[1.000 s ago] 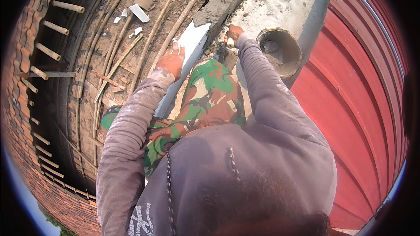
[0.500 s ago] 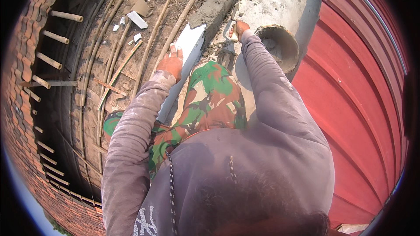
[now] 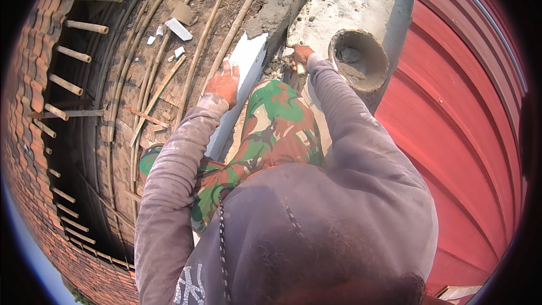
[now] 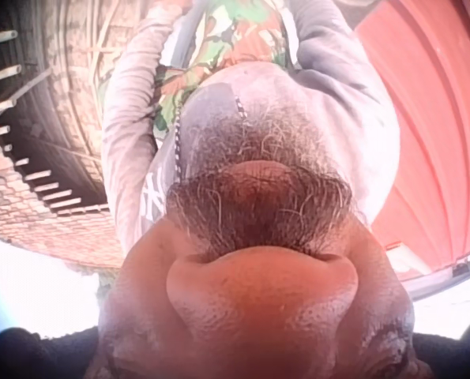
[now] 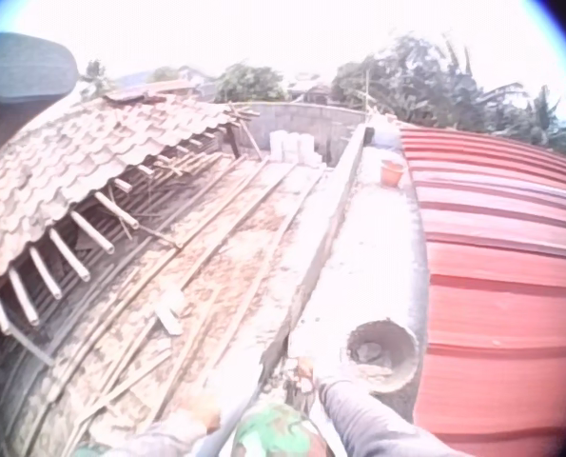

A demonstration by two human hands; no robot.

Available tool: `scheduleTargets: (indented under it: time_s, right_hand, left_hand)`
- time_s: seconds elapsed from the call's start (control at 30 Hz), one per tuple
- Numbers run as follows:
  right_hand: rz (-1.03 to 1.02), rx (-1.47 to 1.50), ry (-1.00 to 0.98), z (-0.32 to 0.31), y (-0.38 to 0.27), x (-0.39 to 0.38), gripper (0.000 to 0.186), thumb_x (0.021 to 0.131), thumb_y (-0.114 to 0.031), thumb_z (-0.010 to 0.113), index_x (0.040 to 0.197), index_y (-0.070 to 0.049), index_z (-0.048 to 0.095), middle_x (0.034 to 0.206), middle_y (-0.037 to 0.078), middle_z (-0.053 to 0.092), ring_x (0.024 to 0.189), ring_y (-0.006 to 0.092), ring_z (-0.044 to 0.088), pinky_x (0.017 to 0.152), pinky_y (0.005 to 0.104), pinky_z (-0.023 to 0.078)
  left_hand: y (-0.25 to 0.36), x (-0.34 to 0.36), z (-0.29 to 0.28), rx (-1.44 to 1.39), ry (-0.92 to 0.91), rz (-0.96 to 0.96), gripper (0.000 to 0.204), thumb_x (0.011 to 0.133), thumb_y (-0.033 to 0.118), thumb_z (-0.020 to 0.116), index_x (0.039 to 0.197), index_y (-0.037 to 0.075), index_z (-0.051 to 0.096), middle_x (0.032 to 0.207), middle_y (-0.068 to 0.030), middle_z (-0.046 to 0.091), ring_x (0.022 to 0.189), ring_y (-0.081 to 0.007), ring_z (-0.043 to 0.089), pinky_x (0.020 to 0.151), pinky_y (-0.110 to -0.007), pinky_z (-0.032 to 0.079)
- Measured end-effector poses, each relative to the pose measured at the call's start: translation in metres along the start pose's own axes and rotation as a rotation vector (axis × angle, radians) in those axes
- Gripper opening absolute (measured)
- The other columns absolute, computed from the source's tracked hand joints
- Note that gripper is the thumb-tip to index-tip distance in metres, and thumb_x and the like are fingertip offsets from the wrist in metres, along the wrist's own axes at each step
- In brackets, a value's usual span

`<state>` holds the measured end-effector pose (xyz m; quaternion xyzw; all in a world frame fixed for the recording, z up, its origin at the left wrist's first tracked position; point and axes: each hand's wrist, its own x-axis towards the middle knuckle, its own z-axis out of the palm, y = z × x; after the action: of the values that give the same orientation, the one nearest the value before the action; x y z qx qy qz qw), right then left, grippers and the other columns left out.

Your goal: The person applies cement mortar to a gap along a concrete roof ledge using a trowel. The person takes cement from a bucket and smooths it onto the surface.

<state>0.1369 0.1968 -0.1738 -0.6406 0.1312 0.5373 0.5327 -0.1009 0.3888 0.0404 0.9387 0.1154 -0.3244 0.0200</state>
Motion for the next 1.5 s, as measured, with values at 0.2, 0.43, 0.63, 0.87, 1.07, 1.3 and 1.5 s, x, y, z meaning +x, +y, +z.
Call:
scheduleTargets:
  time_s: [0.2,0.43,0.63,0.87,1.07,1.3,1.5]
  right_hand:
    - [-0.025,-0.166,-0.01,-0.004,0.014,-0.115,0.037,0.106,-0.035,0.054,0.109,0.001,0.053,0.084,0.01,0.059,0.059,0.02,0.06,0.047,0.0358,0.054]
    - [-0.362,-0.237,0.233,-0.051,0.007,-0.285,0.032,0.101,-0.026,0.067,0.109,0.002,0.056,0.074,0.006,0.059,0.052,0.0144,0.058,0.041,0.0326,0.047]
    - [-0.193,-1.396,0.565,-0.24,0.001,-0.246,0.037,0.093,-0.022,0.058,0.115,0.004,0.071,0.109,0.026,0.073,0.104,0.0375,0.073,0.084,0.0434,0.058]
    - [0.095,-1.433,0.7,-0.168,-0.007,-0.184,0.037,0.085,-0.02,0.066,0.117,-0.004,0.075,0.131,0.017,0.07,0.126,0.0309,0.065,0.101,0.0442,0.055]
    - [0.092,-0.855,0.367,-0.134,-0.005,-0.203,0.032,0.094,-0.026,0.061,0.106,0.001,0.073,0.099,0.019,0.075,0.084,0.0321,0.073,0.07,0.0433,0.059]
    - [0.007,-0.194,0.25,-0.17,0.032,-0.26,0.028,0.099,-0.032,0.059,0.09,-0.007,0.065,0.066,0.004,0.057,0.051,0.0156,0.054,0.045,0.0336,0.047]
    - [-0.157,0.123,0.277,-0.142,0.065,-0.282,0.03,0.1,-0.037,0.057,0.094,-0.009,0.062,0.074,0.002,0.057,0.056,0.0142,0.054,0.05,0.031,0.047]
  left_hand:
    - [0.009,0.001,-0.007,-0.025,0.019,0.005,0.096,0.082,0.005,0.07,0.163,0.005,0.021,0.168,-0.0273,0.019,0.142,-0.0469,0.046,0.117,-0.043,0.042]
    - [-0.004,0.0,0.009,-0.002,0.099,0.01,0.108,0.08,0.021,0.086,0.164,0.009,0.02,0.168,-0.0251,0.018,0.138,-0.0479,0.049,0.116,-0.045,0.044]
    - [0.016,0.003,-0.003,-0.012,0.063,0.021,0.105,0.079,0.016,0.084,0.164,0.01,0.022,0.169,-0.0233,0.019,0.138,-0.0444,0.05,0.115,-0.044,0.046]
    - [0.008,-0.009,0.0,-0.033,0.044,-0.087,0.098,0.084,0.012,0.077,0.165,0.02,0.022,0.171,-0.0159,0.017,0.143,-0.0402,0.046,0.116,-0.045,0.046]
    - [-0.014,-0.013,0.023,-0.039,0.143,-0.068,0.102,0.08,0.018,0.086,0.163,0.016,0.028,0.166,-0.0254,0.025,0.134,-0.0457,0.053,0.113,-0.046,0.047]
    - [0.002,-0.011,0.016,-0.074,0.124,-0.045,0.095,0.083,0.016,0.082,0.162,0.018,0.03,0.167,-0.0203,0.026,0.14,-0.0434,0.048,0.116,-0.044,0.044]
    - [-0.003,-0.011,0.022,-0.099,0.18,-0.024,0.096,0.08,0.018,0.086,0.161,0.018,0.033,0.166,-0.0225,0.027,0.139,-0.044,0.049,0.116,-0.044,0.045]
